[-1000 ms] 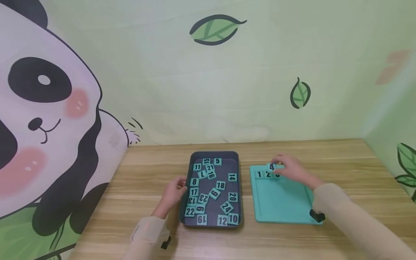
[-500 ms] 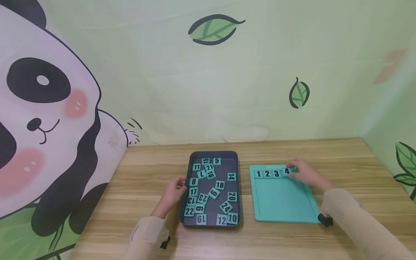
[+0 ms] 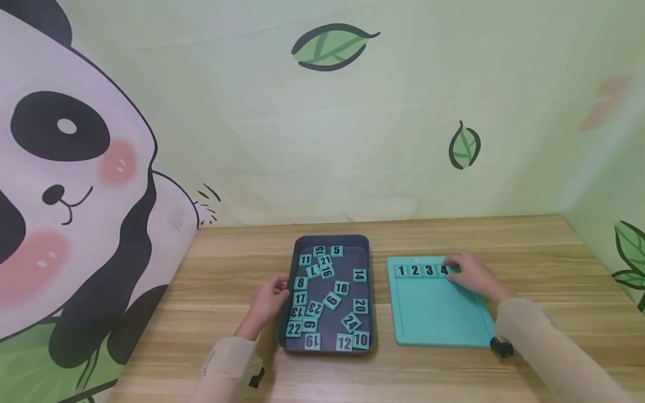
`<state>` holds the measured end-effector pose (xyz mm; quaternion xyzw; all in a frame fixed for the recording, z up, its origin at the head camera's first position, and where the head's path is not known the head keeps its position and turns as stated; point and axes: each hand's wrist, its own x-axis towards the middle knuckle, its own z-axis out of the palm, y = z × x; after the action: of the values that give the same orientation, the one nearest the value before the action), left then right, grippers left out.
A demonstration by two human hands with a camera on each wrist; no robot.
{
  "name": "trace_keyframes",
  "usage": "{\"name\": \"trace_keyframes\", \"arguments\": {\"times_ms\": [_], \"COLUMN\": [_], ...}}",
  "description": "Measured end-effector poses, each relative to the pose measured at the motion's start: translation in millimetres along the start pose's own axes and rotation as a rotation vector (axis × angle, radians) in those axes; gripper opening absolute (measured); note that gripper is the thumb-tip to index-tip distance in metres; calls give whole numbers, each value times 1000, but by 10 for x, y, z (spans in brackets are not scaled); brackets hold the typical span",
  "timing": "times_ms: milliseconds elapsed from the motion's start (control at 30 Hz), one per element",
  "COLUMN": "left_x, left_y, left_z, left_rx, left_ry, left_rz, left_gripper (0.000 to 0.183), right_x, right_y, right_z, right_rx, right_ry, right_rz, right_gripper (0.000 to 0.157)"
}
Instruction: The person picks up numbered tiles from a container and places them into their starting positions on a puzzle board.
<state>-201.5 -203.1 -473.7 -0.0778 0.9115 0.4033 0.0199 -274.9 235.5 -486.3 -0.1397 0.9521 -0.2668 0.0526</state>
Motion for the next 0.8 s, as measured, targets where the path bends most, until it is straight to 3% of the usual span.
{"name": "trace_keyframes", "arguments": {"times_ms": [500, 800], "left_x": [-6, 4], "left_y": [7, -5], "left_z": [-3, -4], "left_rx": [5, -4], "left_ry": [-8, -17], "left_rz": [-22, -22], "left_gripper": [31, 31], "right_x": [-13, 108], "right_y": [-109, -375], "right_z": [-39, -56], "right_rx": [-52, -89], "right_ry": [5, 45], "right_rz": [12, -106], "right_gripper": [41, 39]}}
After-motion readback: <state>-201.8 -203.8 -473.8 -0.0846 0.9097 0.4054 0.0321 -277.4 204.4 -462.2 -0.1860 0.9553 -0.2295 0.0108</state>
